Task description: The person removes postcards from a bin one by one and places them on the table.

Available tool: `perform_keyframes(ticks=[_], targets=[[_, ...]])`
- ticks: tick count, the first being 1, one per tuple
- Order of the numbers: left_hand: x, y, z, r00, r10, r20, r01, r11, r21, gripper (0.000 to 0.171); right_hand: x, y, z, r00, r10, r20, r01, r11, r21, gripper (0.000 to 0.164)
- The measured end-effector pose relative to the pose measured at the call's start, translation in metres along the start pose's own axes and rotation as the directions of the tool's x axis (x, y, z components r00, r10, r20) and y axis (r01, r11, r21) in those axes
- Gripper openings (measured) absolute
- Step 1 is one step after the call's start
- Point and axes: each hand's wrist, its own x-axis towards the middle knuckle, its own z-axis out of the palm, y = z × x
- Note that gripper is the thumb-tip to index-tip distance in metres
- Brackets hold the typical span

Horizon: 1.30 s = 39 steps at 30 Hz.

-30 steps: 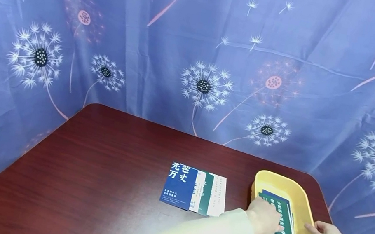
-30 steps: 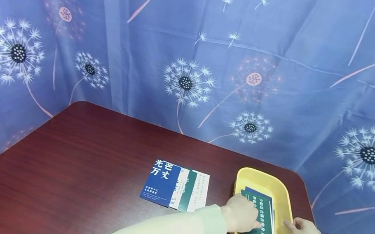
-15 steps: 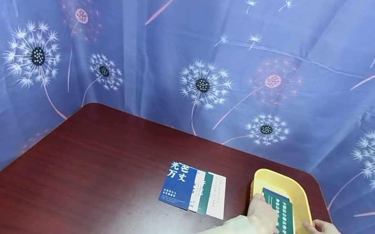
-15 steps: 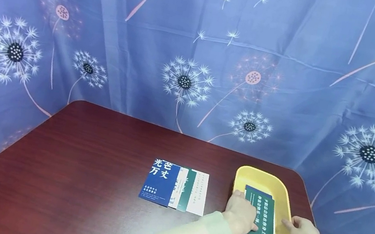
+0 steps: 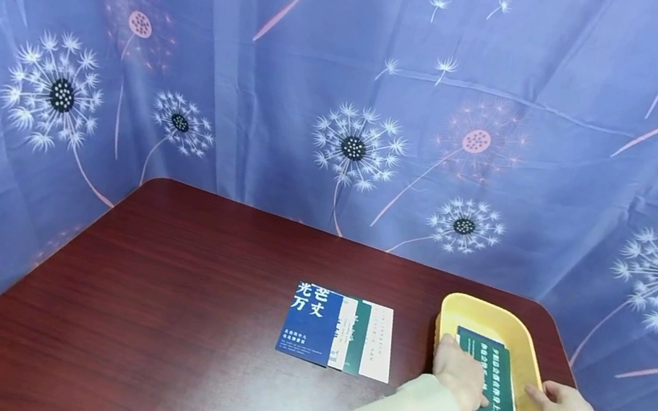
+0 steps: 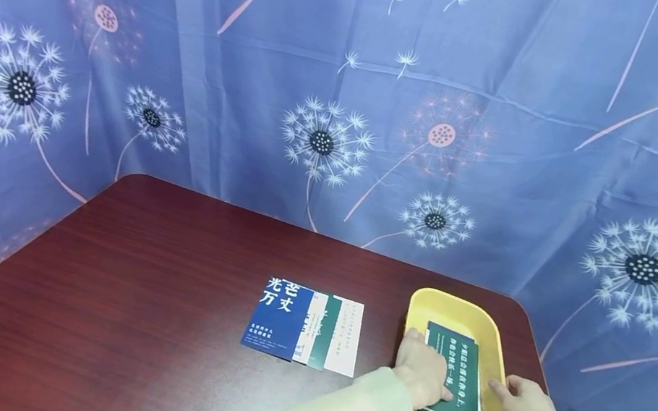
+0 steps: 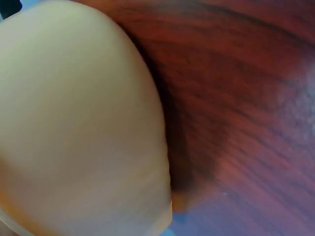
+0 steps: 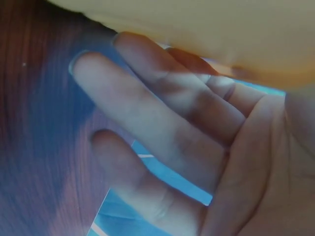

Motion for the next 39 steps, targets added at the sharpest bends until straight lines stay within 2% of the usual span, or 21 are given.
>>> perform_keyframes(ticks=[5,10,12,16,20,24,28,32,35,39], targets=[[0.002,-0.001,0.002,0.999,0.005,-0.045,-0.006,1.0,-0.03,0.035,-0.001,0.0,0.001,1.0,0.001,-0.001,-0.001,1.0,0.007,0.038],[0.003,-0.003,-0.002,0.997,-0.011,-0.082,0.004,0.996,-0.087,0.017,0.0,-0.001,-0.001,1.0,-0.003,-0.01,0.003,1.0,0.003,0.038],[0.005,0.0,-0.004,0.996,-0.029,-0.08,0.019,0.993,-0.116,0.019,-0.001,0.0,-0.003,1.0,-0.002,-0.013,0.002,1.0,0.003,0.038],[0.009,0.006,-0.008,0.997,-0.067,-0.046,0.061,0.991,-0.123,0.04,-0.003,0.001,-0.005,1.0,0.021,0.005,-0.021,0.999,0.03,0.037],[0.013,0.006,-0.007,0.998,-0.064,-0.012,0.063,0.996,-0.066,0.057,-0.003,-0.002,-0.004,0.999,0.038,0.032,-0.04,0.996,0.076,0.035],[0.017,0.003,-0.005,0.999,-0.043,0.011,0.044,0.998,-0.041,0.063,-0.003,-0.005,-0.001,0.997,0.049,0.061,-0.058,0.989,0.139,0.034],[0.02,-0.001,-0.006,0.999,-0.035,0.019,0.037,0.996,-0.082,0.047,-0.003,-0.006,0.002,0.994,0.077,0.078,-0.09,0.98,0.179,0.034],[0.025,-0.004,-0.009,0.999,-0.045,0.014,0.047,0.984,-0.175,0.026,-0.004,-0.006,0.003,0.992,0.089,0.089,-0.107,0.969,0.223,0.034],[0.028,-0.006,-0.011,0.998,-0.054,0.018,0.056,0.98,-0.19,0.039,-0.002,-0.007,0.003,0.99,0.089,0.109,-0.117,0.954,0.277,0.033],[0.03,-0.005,-0.008,0.998,-0.053,0.033,0.057,0.987,-0.149,0.067,-0.002,-0.008,0.003,0.987,0.088,0.136,-0.128,0.939,0.32,0.032]])
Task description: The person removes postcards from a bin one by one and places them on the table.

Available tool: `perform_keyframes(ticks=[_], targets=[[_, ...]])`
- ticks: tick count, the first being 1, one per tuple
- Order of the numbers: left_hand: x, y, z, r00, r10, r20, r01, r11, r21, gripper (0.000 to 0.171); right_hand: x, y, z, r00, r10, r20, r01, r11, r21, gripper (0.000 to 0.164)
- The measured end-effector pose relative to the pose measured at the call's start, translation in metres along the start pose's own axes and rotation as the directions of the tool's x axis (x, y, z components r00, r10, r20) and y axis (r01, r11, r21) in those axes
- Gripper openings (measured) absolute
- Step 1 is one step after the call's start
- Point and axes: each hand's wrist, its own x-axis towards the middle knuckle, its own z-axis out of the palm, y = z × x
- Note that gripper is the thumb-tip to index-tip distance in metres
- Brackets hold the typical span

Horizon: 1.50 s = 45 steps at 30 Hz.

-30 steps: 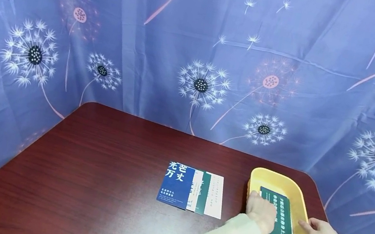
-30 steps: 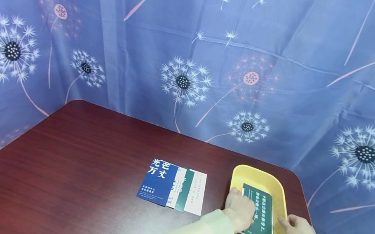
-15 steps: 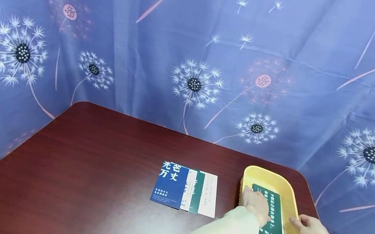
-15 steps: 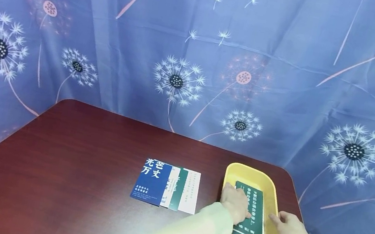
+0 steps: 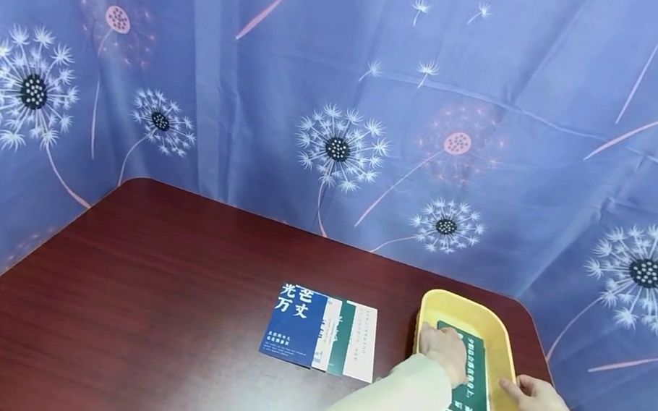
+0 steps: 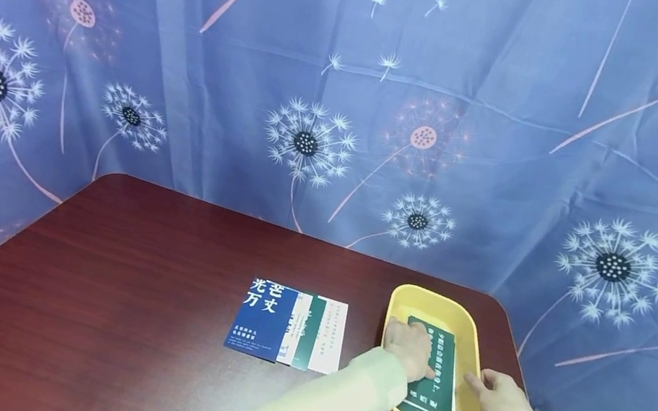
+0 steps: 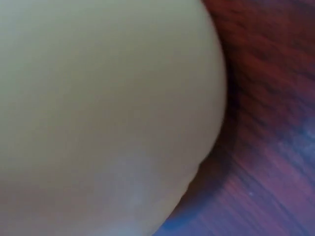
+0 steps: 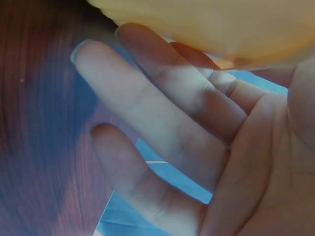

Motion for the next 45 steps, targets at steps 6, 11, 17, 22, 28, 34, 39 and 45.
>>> perform_keyframes(ticks=[6,11,17,22,28,34,39,45], targets=[[-0.001,-0.005,0.005,0.999,-0.014,-0.035,0.013,1.0,-0.027,0.096,0.002,0.003,0.001,0.999,-0.005,0.044,0.004,1.0,0.026,0.035],[0.0,-0.013,-0.001,0.99,-0.041,-0.134,0.014,0.981,-0.192,0.09,0.003,0.003,0.001,0.999,-0.016,0.034,0.016,1.0,0.022,0.034],[0.001,-0.019,-0.009,0.977,-0.073,-0.198,-0.008,0.924,-0.382,0.046,0.001,0.001,0.0,0.999,-0.021,0.029,0.021,0.999,0.026,0.035],[0.0,-0.023,-0.01,0.976,-0.072,-0.204,-0.024,0.901,-0.433,0.045,0.0,0.0,0.0,0.999,-0.016,0.03,0.015,1.0,0.023,0.035],[0.001,-0.03,-0.009,0.964,-0.052,-0.259,-0.091,0.854,-0.512,0.039,0.001,-0.001,0.0,0.999,-0.023,0.031,0.024,1.0,-0.004,0.035],[-0.001,-0.042,-0.01,0.959,-0.035,-0.283,-0.154,0.773,-0.615,0.015,0.005,0.0,0.005,0.999,-0.022,0.033,0.023,1.0,-0.006,0.035],[0.001,-0.059,-0.011,0.941,0.034,-0.336,-0.284,0.621,-0.731,0.019,0.004,-0.005,0.005,0.999,-0.03,0.021,0.031,0.999,-0.035,0.035],[0.002,-0.076,-0.009,0.971,0.068,-0.229,-0.238,0.282,-0.929,0.02,0.003,-0.006,0.001,1.0,-0.029,-0.004,0.028,0.994,-0.107,0.038]])
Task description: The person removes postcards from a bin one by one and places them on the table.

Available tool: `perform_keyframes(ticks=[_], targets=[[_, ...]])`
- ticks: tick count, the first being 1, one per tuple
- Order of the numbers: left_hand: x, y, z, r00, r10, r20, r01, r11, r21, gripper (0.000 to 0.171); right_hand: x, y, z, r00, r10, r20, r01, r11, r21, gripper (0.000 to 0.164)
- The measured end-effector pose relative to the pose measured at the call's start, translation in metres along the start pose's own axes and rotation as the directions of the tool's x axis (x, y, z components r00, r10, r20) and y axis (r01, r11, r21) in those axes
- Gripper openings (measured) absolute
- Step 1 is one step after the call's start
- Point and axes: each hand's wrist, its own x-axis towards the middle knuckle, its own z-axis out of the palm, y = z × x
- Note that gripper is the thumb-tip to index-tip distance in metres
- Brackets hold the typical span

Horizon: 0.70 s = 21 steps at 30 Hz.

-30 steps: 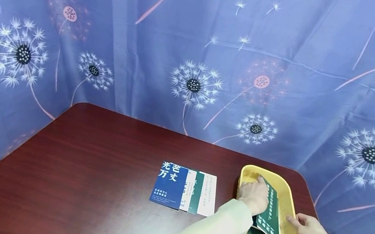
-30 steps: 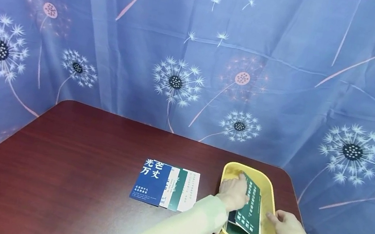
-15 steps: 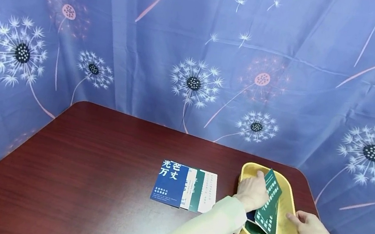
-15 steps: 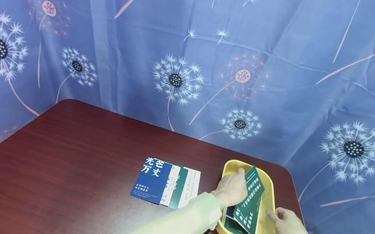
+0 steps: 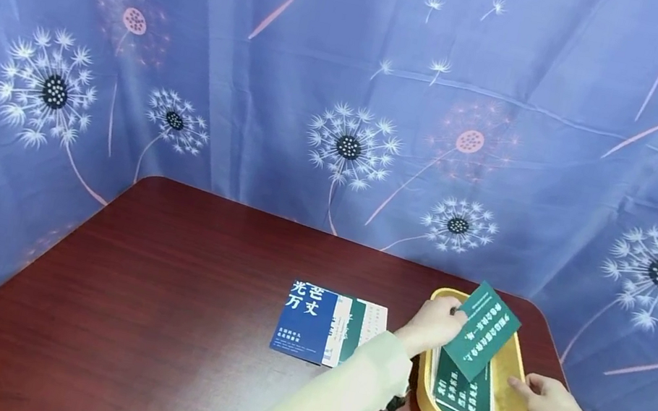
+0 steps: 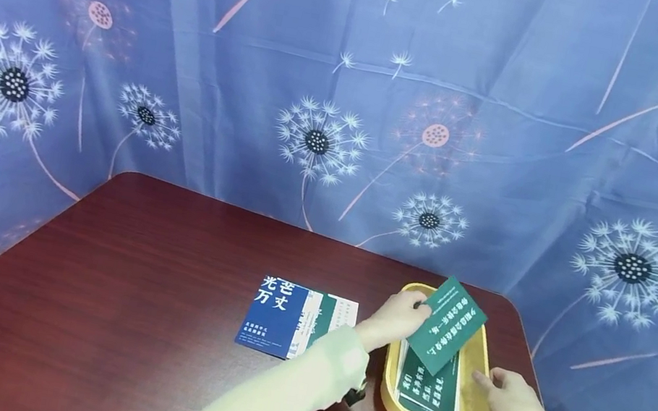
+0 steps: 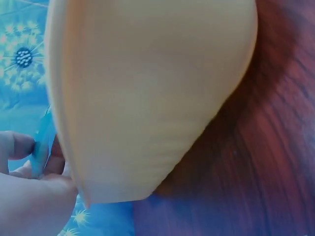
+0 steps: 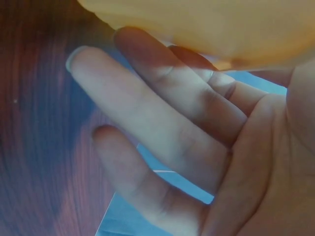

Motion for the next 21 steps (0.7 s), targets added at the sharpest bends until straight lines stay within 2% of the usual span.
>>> perform_keyframes(ticks=[4,8,11,14,17,21], targets=[[-0.004,-0.001,-0.009,1.0,-0.011,-0.004,0.011,0.994,-0.112,0.016,0.0,0.004,0.0,1.0,0.013,-0.005,-0.013,1.0,-0.01,0.039],[-0.013,-0.002,-0.024,1.0,-0.019,0.009,0.021,0.965,-0.26,0.015,-0.001,0.006,0.003,1.0,0.019,0.005,-0.019,0.999,0.045,0.038],[-0.019,-0.008,-0.04,0.998,0.012,0.066,0.014,0.927,-0.376,0.015,-0.001,0.006,0.005,1.0,0.016,-0.006,-0.016,0.999,0.042,0.038],[-0.024,-0.017,-0.06,0.986,0.043,0.16,0.032,0.897,-0.441,0.021,-0.001,0.006,0.005,1.0,0.008,-0.028,-0.008,1.0,-0.002,0.037],[-0.028,-0.026,-0.081,0.972,0.031,0.234,0.077,0.896,-0.437,0.028,-0.001,0.005,0.004,0.999,-0.006,-0.047,0.004,0.999,-0.045,0.038],[-0.035,-0.04,-0.105,0.965,-0.011,0.264,0.123,0.903,-0.411,0.021,-0.001,0.004,0.001,0.997,-0.031,-0.069,0.025,0.996,-0.085,0.038]])
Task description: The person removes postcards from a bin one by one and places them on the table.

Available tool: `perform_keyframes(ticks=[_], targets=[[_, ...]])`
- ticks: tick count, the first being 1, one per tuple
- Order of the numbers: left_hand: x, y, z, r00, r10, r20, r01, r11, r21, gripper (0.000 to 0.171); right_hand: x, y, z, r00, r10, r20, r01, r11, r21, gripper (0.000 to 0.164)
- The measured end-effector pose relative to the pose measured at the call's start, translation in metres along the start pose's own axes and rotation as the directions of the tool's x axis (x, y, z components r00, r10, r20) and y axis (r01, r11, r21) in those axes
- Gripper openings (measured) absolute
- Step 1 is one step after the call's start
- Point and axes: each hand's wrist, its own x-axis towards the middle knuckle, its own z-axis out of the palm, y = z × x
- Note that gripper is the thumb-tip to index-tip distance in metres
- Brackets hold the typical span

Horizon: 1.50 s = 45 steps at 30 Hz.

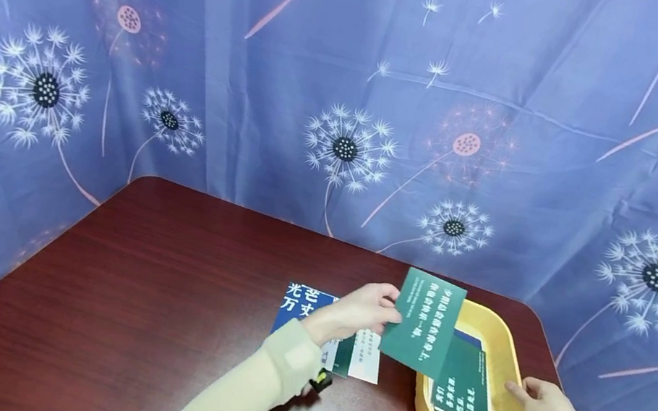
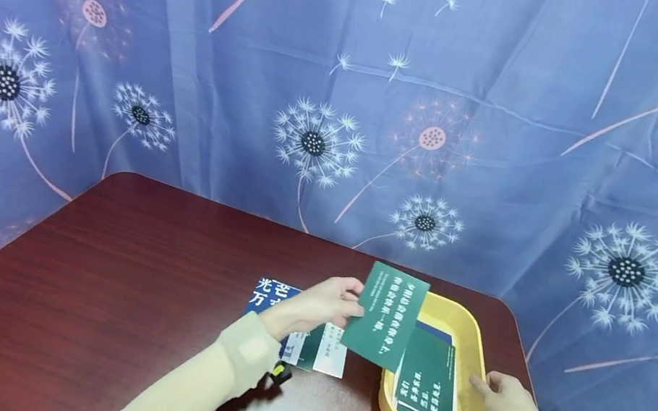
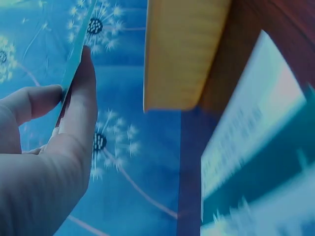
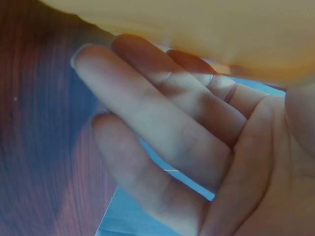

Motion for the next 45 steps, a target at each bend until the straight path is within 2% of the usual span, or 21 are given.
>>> perform_keyframes(ticks=[3,5,10,17,24,29,33,36,41,45], targets=[[-0.011,-0.007,-0.017,1.0,-0.02,-0.001,0.02,1.0,-0.005,0.007,0.0,0.0,-0.001,1.0,-0.005,0.001,0.005,1.0,-0.01,0.038],[-0.017,-0.011,-0.027,0.999,-0.03,-0.01,0.03,0.999,-0.011,0.011,0.0,0.001,-0.001,1.0,-0.013,0.004,0.013,1.0,-0.017,0.038],[-0.029,-0.012,-0.047,0.994,-0.028,-0.103,0.028,1.0,0.001,0.029,0.001,0.001,-0.004,0.999,-0.02,-0.026,0.018,0.998,-0.068,0.038],[-0.047,-0.013,-0.087,0.972,0.004,-0.235,0.016,0.996,0.084,0.02,0.002,0.002,-0.004,1.0,-0.02,-0.017,0.019,0.998,-0.062,0.038],[-0.068,-0.016,-0.126,0.956,-0.017,-0.292,0.028,0.999,0.033,0.043,0.003,0.001,-0.004,1.0,-0.02,-0.023,0.019,0.997,-0.069,0.038],[-0.083,-0.022,-0.146,0.939,-0.041,-0.343,0.078,0.992,0.096,0.052,0.003,0.002,-0.002,1.0,-0.017,-0.021,0.015,0.997,-0.079,0.039],[-0.089,-0.025,-0.153,0.923,-0.044,-0.381,0.115,0.98,0.165,0.041,0.004,0.002,-0.004,1.0,-0.017,-0.014,0.015,0.997,-0.08,0.04],[-0.091,-0.026,-0.153,0.912,-0.027,-0.41,0.129,0.966,0.223,0.033,0.005,0.001,-0.005,1.0,-0.023,-0.015,0.021,0.996,-0.09,0.04],[-0.092,-0.028,-0.153,0.895,-0.004,-0.445,0.16,0.936,0.314,0.03,0.005,0.002,-0.004,1.0,-0.012,-0.005,0.011,0.997,-0.081,0.04],[-0.093,-0.029,-0.153,0.882,0.0,-0.472,0.191,0.915,0.356,0.017,0.005,0.003,-0.003,1.0,-0.01,-0.005,0.009,0.997,-0.081,0.04]])
